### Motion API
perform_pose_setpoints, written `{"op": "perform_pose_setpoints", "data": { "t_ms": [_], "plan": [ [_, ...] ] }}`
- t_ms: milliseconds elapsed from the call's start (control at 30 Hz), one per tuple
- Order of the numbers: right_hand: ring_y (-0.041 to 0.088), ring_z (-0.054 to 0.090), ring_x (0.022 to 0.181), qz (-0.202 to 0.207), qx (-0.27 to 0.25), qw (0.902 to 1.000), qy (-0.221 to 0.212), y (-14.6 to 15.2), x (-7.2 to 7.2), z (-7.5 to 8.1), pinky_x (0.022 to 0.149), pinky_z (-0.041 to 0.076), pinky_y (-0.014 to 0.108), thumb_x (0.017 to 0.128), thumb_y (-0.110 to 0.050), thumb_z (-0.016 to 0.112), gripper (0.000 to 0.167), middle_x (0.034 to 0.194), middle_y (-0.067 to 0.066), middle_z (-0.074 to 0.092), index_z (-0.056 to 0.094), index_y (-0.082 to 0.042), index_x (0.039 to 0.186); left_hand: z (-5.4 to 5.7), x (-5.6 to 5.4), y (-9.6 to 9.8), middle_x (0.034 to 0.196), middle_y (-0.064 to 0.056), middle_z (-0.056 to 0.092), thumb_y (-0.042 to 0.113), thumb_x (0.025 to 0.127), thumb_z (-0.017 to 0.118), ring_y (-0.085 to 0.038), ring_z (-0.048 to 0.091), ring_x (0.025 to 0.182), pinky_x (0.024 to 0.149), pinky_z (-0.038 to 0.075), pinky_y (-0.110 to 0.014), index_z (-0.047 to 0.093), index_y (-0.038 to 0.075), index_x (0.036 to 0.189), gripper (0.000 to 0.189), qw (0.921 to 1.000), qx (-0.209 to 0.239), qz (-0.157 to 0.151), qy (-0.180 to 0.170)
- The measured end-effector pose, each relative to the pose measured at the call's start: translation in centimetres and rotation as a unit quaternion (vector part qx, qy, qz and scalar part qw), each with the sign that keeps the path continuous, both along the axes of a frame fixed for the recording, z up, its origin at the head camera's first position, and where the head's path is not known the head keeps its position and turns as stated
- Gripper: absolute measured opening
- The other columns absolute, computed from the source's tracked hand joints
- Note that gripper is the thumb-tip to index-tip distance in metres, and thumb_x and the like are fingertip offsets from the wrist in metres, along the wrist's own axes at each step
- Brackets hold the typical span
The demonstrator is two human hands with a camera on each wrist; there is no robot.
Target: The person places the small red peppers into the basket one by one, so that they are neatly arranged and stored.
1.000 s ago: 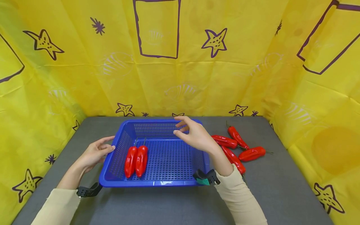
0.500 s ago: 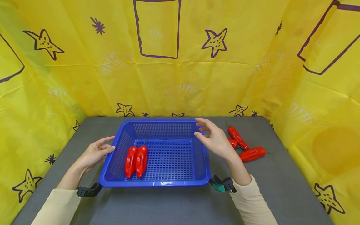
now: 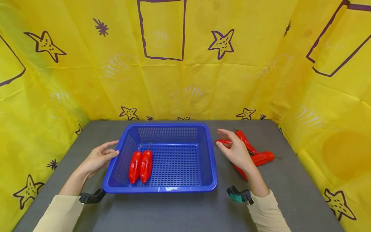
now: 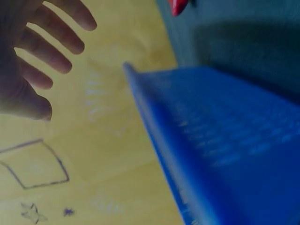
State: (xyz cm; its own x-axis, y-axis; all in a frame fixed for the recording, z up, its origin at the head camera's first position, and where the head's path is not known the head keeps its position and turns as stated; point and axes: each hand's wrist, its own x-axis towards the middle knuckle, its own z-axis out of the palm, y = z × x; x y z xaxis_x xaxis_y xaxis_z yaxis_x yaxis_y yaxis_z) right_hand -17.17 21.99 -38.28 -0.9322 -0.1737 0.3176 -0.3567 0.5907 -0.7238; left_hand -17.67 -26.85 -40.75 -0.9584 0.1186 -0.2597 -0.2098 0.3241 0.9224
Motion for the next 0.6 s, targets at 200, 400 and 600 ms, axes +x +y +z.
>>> {"op": "perform_pose_setpoints", "data": {
  "t_ms": [200, 400, 600],
  "plan": [
    [0.027, 0.055, 0.110, -0.026, 0.030, 0.9992, 0.006, 1.6, -0.1, -1.9, 0.082, 0.051, 0.033, 0.088, -0.019, 0.063, 0.048, 0.127, 0.009, 0.054, 0.046, -0.012, 0.133, -0.1, 0.0, -0.1, 0.096, -0.015, 0.064, 0.025, 0.090, 0.060, -0.025, 0.066, 0.078, 0.068, 0.056, -0.044, 0.025, 0.011, 0.145, 0.067, 1.0000, 0.008, -0.002, -0.001],
    [0.031, 0.055, 0.108, -0.049, 0.049, 0.9975, -0.008, 3.2, 0.0, -3.4, 0.082, 0.050, 0.038, 0.088, -0.025, 0.062, 0.049, 0.127, 0.012, 0.053, 0.046, -0.011, 0.132, -0.1, -0.1, -0.1, 0.095, -0.015, 0.064, 0.025, 0.090, 0.060, -0.025, 0.066, 0.077, 0.067, 0.056, -0.044, 0.025, 0.010, 0.144, 0.067, 0.9999, 0.010, -0.002, 0.001],
    [0.032, 0.059, 0.101, -0.069, 0.062, 0.9955, -0.023, 4.3, 0.6, -4.4, 0.078, 0.053, 0.036, 0.088, -0.024, 0.063, 0.048, 0.127, 0.014, 0.052, 0.047, -0.009, 0.131, -0.2, 0.0, -0.1, 0.095, -0.015, 0.063, 0.025, 0.090, 0.061, -0.025, 0.066, 0.077, 0.067, 0.056, -0.045, 0.025, 0.011, 0.144, 0.067, 0.9999, 0.015, -0.003, 0.003]
  ]
}}
